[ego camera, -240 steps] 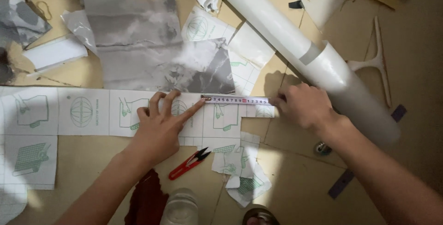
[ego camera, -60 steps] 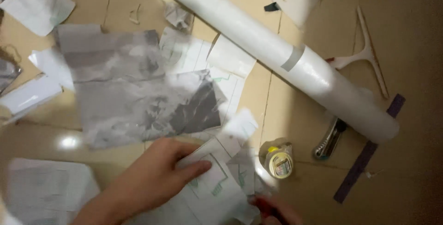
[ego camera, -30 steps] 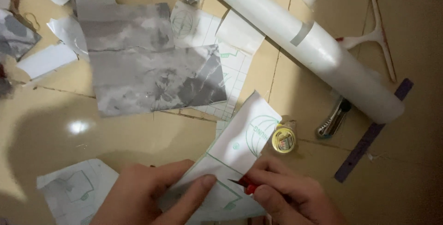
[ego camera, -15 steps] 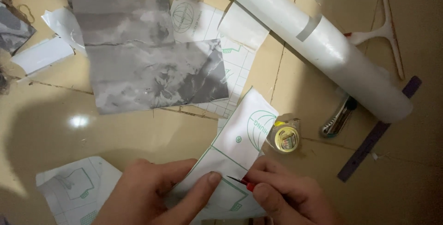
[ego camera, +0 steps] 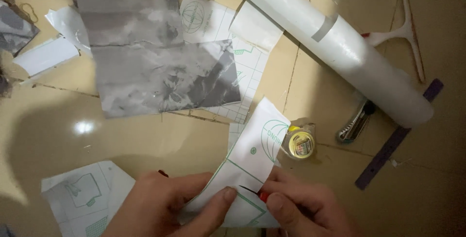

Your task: Measuring and cutting pieces of vinyl wrap or decorative paper on the floor and wall using a tape measure and utility knife.

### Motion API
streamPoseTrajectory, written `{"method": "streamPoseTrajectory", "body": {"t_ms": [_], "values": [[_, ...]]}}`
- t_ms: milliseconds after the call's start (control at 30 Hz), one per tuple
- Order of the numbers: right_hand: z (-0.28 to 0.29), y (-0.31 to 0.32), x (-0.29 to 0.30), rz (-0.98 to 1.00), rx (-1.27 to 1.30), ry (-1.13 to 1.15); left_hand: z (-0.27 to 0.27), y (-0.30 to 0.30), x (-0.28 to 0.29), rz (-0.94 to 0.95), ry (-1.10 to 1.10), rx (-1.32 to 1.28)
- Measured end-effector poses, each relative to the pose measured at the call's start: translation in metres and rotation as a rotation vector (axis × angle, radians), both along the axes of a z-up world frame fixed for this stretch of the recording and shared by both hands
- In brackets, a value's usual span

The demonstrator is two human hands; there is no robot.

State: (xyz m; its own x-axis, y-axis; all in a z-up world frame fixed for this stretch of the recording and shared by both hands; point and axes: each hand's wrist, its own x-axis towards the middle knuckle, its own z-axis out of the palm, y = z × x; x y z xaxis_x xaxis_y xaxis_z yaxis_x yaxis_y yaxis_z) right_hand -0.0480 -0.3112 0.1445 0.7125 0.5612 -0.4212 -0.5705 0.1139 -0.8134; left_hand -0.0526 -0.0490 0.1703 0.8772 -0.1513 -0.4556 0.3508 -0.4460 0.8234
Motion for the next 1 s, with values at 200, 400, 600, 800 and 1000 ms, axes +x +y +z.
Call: {"method": "streamPoseTrajectory", "body": {"t_ms": [200,400,600,800,1000], "values": [[0.007,0.002,0.005,0.014,-0.022,-0.037,-0.003,-0.003,-0.003,0.015,0.016,-0.009],[0.006,0.0,0.006,0.057,-0.104,-0.029,-0.001,-0.002,-0.001,-0.021,0.086,-0.005],[0.005,-0.002,0.005,0.05,-0.137,-0.006,-0.004,-0.004,-0.004,0.006,-0.007,-0.023],[0.006,-0.002,0.009,0.075,-0.147,0.017,-0.007,-0.005,-0.006,0.014,-0.015,-0.036],[0.001,-0.004,0.004,0.043,-0.196,-0.009,-0.009,-0.008,-0.006,0.035,-0.06,-0.103]]}}
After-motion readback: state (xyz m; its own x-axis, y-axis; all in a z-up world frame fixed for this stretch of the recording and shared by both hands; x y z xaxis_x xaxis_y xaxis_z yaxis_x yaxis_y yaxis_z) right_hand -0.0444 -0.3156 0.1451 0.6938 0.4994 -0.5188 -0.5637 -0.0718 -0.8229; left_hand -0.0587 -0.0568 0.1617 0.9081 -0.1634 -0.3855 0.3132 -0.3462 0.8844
